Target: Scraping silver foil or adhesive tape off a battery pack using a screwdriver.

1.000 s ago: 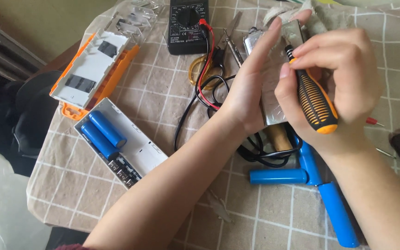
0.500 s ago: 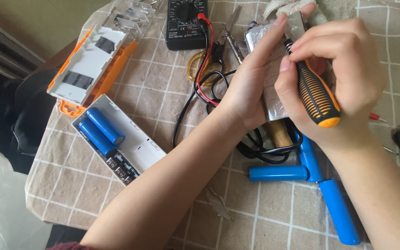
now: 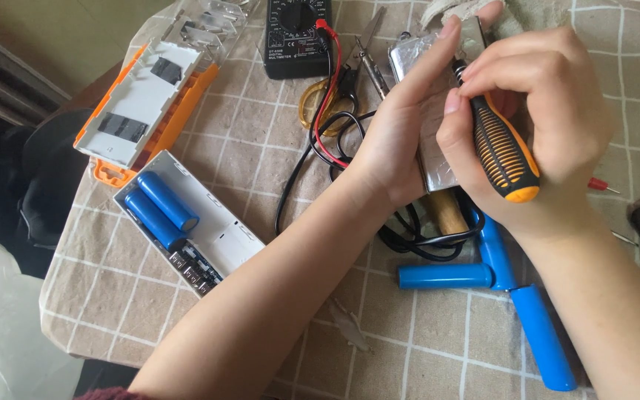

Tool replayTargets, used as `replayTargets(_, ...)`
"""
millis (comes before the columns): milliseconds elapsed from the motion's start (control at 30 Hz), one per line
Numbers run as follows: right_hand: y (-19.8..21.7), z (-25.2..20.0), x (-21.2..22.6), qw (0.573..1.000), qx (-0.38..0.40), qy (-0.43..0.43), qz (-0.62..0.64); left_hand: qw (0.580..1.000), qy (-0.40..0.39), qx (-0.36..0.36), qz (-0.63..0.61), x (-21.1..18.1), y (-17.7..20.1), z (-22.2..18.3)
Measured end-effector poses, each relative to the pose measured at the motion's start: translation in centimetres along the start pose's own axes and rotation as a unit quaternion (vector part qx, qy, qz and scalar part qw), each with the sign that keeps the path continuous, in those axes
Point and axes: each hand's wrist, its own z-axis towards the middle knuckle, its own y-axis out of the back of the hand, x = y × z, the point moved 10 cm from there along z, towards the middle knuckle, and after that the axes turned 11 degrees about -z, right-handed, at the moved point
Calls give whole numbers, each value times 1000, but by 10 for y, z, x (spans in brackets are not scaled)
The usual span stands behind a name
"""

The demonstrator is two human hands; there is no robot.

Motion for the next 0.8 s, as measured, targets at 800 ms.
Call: replayTargets(800, 15, 14, -2, 997, -37, -50, -43, 990, -46, -131, -22, -16, -4, -4)
